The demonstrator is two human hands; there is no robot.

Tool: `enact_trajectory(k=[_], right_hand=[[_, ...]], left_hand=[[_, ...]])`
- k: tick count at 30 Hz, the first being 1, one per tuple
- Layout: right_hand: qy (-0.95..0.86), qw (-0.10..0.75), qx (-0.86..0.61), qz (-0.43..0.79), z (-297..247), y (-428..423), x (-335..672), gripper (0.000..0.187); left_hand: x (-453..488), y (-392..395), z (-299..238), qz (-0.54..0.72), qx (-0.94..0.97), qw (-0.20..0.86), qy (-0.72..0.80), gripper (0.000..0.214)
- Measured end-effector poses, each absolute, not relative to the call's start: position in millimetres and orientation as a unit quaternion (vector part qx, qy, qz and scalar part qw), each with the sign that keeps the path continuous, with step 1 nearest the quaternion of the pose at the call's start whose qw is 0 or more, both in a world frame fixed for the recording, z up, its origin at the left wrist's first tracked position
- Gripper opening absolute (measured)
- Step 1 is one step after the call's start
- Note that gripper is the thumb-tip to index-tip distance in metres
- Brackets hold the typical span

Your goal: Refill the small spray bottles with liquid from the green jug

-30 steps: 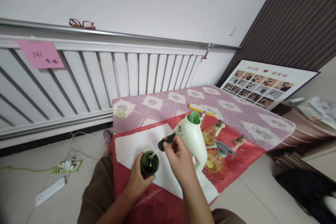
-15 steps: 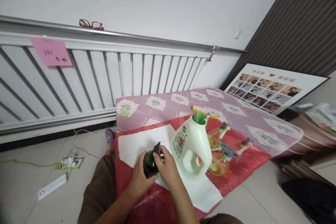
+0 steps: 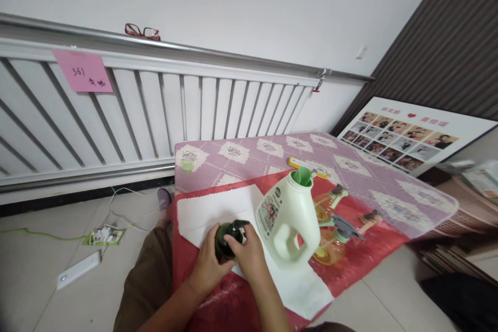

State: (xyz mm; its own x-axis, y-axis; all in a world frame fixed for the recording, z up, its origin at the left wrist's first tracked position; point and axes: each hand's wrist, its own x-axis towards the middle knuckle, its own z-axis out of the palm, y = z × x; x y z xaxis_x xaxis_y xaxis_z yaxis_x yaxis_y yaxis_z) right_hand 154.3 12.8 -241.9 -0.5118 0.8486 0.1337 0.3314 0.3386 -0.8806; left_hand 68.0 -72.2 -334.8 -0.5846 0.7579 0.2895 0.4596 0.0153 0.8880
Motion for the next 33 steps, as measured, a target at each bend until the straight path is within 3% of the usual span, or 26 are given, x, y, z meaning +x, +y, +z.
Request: enact_trajectory(k=[3,8,15,18,24,29,33], right_hand=[[-0.739,0.325,-0.422,0.412,-249,8,148,0.031],[-0.731,0.333,-0.379,0.459,-253,3,151,0.057],[-0.698,0.331,-0.374,0.513,-256,2,155,0.032],[-0.688,0.354,-0.394,0.496,-260,0,151,0.032],[-0.691,0.353,-0.368,0.513,-261,-2,154,0.056],[-0.712,0.313,-0.339,0.530,-259,-3,163,0.042],[-0.688,0.345,-0.324,0.550,-267,-1,163,0.035]], left_hand=[[68,-71,-334,0.547,0.441,0.122,0.701,0.080],[69,-71,-333,0.542,0.438,0.123,0.707,0.077],[69,-71,-336,0.539,0.445,0.118,0.706,0.079],[70,-71,-335,0.539,0.440,0.121,0.708,0.077],[70,-73,-332,0.535,0.438,0.122,0.712,0.073],[70,-73,-334,0.539,0.434,0.124,0.712,0.073],[70,-73,-334,0.542,0.433,0.132,0.708,0.074]])
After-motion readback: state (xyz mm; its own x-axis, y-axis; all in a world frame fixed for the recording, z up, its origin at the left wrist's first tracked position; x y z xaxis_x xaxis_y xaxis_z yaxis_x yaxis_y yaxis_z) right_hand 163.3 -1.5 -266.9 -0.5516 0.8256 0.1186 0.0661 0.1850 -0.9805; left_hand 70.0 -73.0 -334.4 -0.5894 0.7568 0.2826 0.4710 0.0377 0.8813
